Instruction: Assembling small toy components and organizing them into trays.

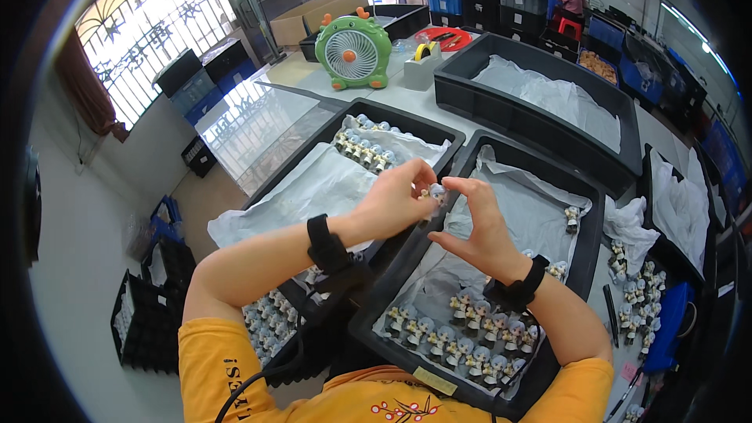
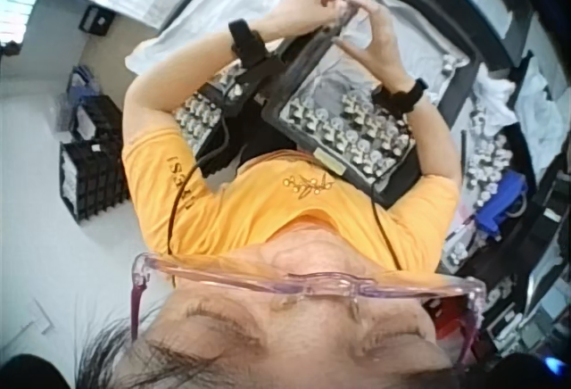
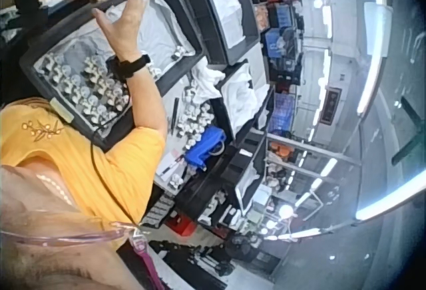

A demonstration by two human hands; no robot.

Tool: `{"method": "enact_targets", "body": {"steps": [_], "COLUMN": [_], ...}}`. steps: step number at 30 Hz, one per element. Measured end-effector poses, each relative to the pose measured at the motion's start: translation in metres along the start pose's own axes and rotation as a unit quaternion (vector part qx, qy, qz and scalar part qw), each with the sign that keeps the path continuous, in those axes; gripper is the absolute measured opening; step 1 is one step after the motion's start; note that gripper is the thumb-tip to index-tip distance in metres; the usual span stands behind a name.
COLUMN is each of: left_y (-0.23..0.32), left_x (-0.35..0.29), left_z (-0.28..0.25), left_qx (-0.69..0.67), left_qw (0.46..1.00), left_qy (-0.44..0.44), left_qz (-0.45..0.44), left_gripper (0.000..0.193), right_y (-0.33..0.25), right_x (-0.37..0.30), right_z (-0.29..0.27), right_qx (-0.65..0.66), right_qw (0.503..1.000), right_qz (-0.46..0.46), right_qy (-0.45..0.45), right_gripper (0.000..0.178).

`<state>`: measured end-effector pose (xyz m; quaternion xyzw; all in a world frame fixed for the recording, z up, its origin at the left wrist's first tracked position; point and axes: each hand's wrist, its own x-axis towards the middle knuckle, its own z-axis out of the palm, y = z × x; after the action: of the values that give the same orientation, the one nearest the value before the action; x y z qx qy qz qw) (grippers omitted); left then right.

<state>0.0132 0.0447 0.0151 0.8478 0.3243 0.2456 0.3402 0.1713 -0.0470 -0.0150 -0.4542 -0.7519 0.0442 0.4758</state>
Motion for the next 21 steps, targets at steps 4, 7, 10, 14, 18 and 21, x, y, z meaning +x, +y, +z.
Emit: {"method": "enact_targets", "body": {"steps": [4, 7, 10, 14, 18, 21], "left_y": [-0.060, -0.104, -0.114, -0.127, -0.124, -0.137], "left_x": [0.036, 0.050, 0.056, 0.072, 0.090, 0.102], "left_z": [-0.045, -0.039, -0.022, -0.019, -0.013, 0.004], "left_qx": [-0.167, -0.233, -0.134, 0.044, 0.090, 0.189], "left_qw": [0.979, 0.957, 0.968, 0.989, 0.993, 0.981], "left_qy": [0.045, 0.040, 0.001, -0.006, 0.036, 0.003], "left_qz": [-0.106, -0.170, -0.212, -0.142, -0.066, -0.042], "left_gripper": [0.032, 0.027, 0.023, 0.024, 0.034, 0.048], "right_y": [-0.008, 0.000, 0.011, 0.013, 0.010, 0.009], "right_x": [0.008, 0.009, 0.006, 0.006, 0.007, 0.009], "right_z": [-0.006, -0.012, -0.014, -0.013, -0.013, -0.009], "right_qx": [0.005, 0.017, 0.008, 0.016, 0.023, 0.033], "right_qw": [0.999, 0.995, 0.993, 0.990, 0.988, 0.987], "right_qz": [0.039, 0.083, 0.115, 0.142, 0.151, 0.155], "right_qy": [0.033, 0.050, 0.036, 0.023, 0.007, -0.002], "right_gripper": [0.068, 0.062, 0.058, 0.054, 0.049, 0.047]}}
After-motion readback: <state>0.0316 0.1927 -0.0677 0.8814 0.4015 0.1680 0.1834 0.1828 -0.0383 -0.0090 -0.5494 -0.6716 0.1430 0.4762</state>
